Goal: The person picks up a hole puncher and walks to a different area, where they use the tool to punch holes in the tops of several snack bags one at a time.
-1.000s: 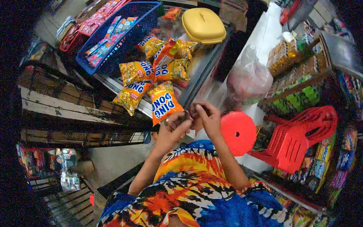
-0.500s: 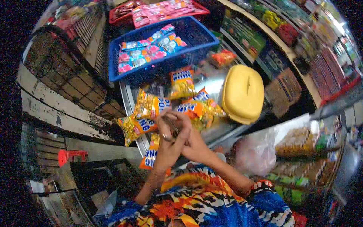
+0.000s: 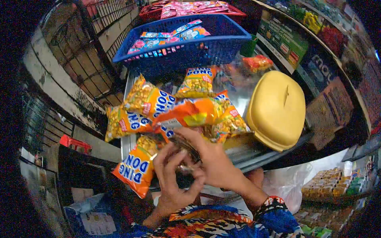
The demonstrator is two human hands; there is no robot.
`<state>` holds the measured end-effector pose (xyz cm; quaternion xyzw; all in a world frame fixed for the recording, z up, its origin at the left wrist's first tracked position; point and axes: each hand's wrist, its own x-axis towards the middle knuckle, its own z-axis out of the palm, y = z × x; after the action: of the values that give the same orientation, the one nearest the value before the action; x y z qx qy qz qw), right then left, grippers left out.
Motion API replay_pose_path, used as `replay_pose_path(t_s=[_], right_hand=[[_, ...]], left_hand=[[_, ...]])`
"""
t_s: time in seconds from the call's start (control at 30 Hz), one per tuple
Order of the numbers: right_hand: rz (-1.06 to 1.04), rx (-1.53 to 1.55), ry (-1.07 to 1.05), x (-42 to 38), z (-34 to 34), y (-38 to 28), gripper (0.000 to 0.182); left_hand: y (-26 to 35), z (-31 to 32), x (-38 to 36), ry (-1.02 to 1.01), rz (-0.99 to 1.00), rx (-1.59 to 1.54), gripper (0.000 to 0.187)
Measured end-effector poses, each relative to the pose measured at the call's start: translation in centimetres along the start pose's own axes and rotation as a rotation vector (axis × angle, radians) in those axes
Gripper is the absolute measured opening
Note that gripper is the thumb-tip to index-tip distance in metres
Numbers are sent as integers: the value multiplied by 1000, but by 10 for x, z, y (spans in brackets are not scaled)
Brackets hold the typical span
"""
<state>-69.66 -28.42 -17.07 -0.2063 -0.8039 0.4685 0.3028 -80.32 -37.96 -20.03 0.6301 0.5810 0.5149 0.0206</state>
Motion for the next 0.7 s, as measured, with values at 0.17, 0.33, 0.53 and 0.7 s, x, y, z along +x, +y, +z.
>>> replay_pose_path(t_s=[0.17,0.33,0.53,0.7], right_hand=[[-135,-21,277,-21,5,19,42],[-153,162,439,-28,8,29,28],[-150,154,376,-29,9,27,19],[-146,288,406,-28,11,39,16]], left_hand=[[6,14,-11,98,23,14,61],[15,12,-14,122,-47,-126,48],[71,-35,-12,199,157,-45,31],[91,-75,-24,416,265,-61,23]])
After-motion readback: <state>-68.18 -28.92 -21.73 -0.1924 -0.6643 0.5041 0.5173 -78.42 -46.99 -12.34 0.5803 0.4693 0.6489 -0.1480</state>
